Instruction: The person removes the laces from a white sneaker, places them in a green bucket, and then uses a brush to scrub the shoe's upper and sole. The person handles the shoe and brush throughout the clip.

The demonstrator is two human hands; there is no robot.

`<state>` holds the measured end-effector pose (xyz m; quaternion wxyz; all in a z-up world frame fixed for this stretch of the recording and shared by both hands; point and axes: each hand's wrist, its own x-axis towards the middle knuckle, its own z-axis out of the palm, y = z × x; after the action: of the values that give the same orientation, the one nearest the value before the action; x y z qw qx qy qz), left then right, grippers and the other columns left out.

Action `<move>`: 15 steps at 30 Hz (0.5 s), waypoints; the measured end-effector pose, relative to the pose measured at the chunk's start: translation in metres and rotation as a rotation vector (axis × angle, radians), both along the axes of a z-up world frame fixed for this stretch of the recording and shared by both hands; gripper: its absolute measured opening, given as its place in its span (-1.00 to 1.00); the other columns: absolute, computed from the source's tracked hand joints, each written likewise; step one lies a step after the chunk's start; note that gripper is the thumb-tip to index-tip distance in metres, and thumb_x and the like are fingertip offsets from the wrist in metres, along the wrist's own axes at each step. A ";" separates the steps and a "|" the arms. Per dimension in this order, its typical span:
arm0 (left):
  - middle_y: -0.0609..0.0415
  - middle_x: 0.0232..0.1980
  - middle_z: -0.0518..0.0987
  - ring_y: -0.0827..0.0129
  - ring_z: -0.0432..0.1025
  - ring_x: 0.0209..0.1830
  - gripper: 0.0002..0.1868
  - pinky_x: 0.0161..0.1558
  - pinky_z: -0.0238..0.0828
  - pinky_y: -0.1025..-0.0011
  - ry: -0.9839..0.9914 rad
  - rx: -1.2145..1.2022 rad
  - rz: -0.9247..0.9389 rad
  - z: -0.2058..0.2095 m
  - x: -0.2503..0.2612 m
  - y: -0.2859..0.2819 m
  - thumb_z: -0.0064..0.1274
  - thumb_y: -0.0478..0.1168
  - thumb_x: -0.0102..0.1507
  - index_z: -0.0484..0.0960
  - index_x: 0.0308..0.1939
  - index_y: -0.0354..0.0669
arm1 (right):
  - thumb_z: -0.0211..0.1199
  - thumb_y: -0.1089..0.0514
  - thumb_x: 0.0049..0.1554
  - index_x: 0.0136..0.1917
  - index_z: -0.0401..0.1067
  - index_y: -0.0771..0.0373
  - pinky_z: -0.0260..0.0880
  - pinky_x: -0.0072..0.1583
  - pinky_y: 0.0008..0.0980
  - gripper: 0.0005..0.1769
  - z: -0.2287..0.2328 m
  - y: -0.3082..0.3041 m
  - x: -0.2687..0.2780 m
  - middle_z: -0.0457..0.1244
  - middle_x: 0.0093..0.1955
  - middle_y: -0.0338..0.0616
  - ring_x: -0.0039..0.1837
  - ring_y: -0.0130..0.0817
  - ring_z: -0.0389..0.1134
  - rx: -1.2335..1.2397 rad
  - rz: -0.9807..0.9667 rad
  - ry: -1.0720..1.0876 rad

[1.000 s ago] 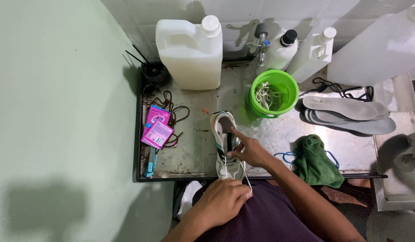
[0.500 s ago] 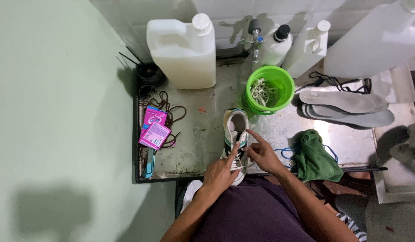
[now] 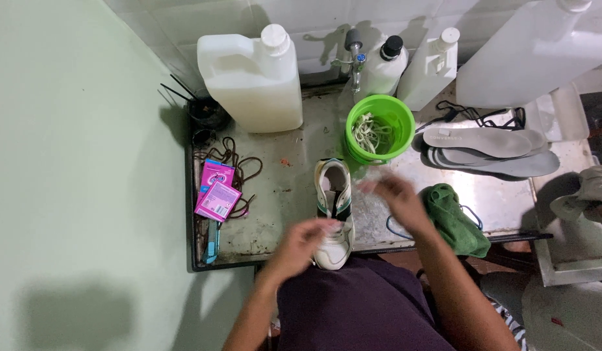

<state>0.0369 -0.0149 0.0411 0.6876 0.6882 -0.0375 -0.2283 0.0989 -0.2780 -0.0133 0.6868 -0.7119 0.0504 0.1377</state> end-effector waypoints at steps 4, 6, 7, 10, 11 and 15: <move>-0.24 0.06 0.55 -0.02 0.47 0.06 -0.79 0.06 0.38 0.01 -0.212 0.173 0.586 0.012 0.021 0.086 -0.04 -0.16 0.32 0.56 -0.07 -0.20 | 0.23 -0.17 0.28 0.44 0.02 0.35 0.39 -0.05 -0.04 -0.25 -0.006 -0.031 0.049 0.26 -0.06 0.23 -0.12 -0.08 0.40 -0.336 -0.456 -0.113; -0.06 -0.17 0.49 0.30 0.39 -0.22 -0.78 -0.21 0.31 0.37 -0.308 0.223 0.725 0.021 0.026 0.109 -0.08 -0.24 0.34 0.55 0.01 -0.21 | 0.25 -0.23 0.23 0.37 0.09 0.25 0.40 -0.19 -0.14 -0.30 -0.032 -0.038 0.072 0.28 -0.19 0.17 -0.23 -0.10 0.40 -0.337 -0.399 -0.036; 0.11 -0.40 0.42 0.62 0.32 -0.51 -0.74 -0.48 0.24 0.72 -0.391 0.280 0.865 0.025 0.026 0.122 -0.12 -0.32 0.36 0.54 0.10 -0.22 | 0.27 -0.29 0.19 0.30 0.17 0.15 0.42 -0.34 -0.25 -0.34 -0.046 -0.041 0.081 0.31 -0.32 0.11 -0.35 -0.11 0.41 -0.338 -0.336 0.054; -0.29 -0.15 0.55 0.02 0.49 -0.13 -0.63 -0.10 0.40 0.19 -0.409 0.585 0.883 0.034 0.016 0.130 0.02 -0.22 0.32 0.52 0.19 -0.24 | 0.13 0.11 0.22 0.29 0.18 0.29 0.49 -0.16 0.02 -0.57 -0.065 -0.045 0.087 0.30 -0.14 0.22 -0.22 -0.02 0.43 -0.215 -0.346 0.017; -0.29 -0.15 0.55 0.02 0.49 -0.13 -0.63 -0.10 0.40 0.19 -0.411 0.583 0.885 0.038 0.012 0.126 0.02 -0.22 0.32 0.52 0.19 -0.24 | 0.13 0.11 0.22 0.29 0.18 0.29 0.49 -0.16 0.02 -0.57 -0.071 -0.047 0.082 0.30 -0.14 0.22 -0.22 -0.02 0.43 -0.214 -0.346 0.014; -0.31 -0.01 0.56 -0.21 0.45 0.02 -0.56 0.02 0.36 -0.07 -0.218 0.646 0.806 0.030 -0.004 0.114 0.04 -0.20 0.26 0.49 0.21 -0.27 | 0.10 0.24 0.04 0.19 0.15 0.38 0.55 -0.09 0.02 -0.55 -0.059 -0.044 0.055 0.28 -0.14 0.26 -0.22 0.01 0.45 0.207 -0.637 0.083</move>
<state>0.0332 0.0987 0.0714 0.4660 0.8446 0.2311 0.1274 0.1540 -0.3215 -0.0724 0.7614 -0.5804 0.2843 -0.0505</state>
